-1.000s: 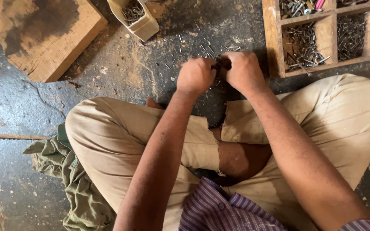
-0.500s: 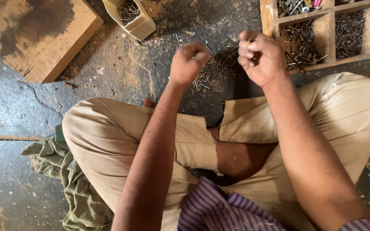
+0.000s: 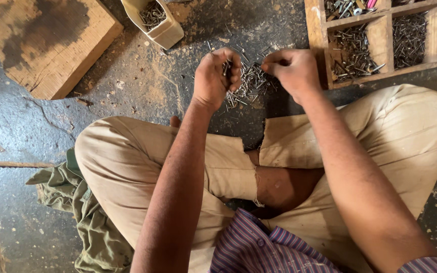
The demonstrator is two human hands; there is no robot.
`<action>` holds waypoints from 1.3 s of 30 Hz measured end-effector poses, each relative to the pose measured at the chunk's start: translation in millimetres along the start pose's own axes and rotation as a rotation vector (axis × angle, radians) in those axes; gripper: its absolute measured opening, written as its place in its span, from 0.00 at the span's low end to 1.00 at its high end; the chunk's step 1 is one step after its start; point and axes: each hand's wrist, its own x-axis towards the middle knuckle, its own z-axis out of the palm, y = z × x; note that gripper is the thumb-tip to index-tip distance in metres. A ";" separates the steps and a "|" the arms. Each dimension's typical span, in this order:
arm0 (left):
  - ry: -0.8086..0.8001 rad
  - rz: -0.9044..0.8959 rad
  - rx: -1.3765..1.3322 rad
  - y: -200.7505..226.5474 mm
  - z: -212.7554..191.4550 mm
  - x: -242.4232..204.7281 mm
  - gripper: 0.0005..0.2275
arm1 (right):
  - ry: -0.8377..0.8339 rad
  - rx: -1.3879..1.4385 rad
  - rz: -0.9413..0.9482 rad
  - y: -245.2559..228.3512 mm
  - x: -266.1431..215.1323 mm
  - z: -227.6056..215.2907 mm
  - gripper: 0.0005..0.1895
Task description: The person sits on the floor and sorts a pile of mixed metal fasteners by hand. They pick up individual items from a central pile, inspect them, and place them into specific compartments of a wooden box or into a small paper bag. The task involves repetitive picking, inspecting, and placing of small hardware items.
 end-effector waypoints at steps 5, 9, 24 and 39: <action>0.273 -0.092 0.323 -7.3 -5.0 9.9 0.19 | -0.007 -0.385 -0.144 -3.4 -7.1 11.6 0.10; 0.294 0.015 0.622 -23.7 -14.4 16.8 0.13 | -0.058 -0.588 -0.178 -6.7 -12.0 17.6 0.11; 0.113 0.307 1.515 -31.1 5.6 6.6 0.07 | -0.046 -0.377 -0.218 2.4 4.2 10.5 0.09; 0.086 0.364 1.334 -29.3 0.4 10.2 0.07 | -0.376 1.352 0.127 4.4 0.3 -34.4 0.11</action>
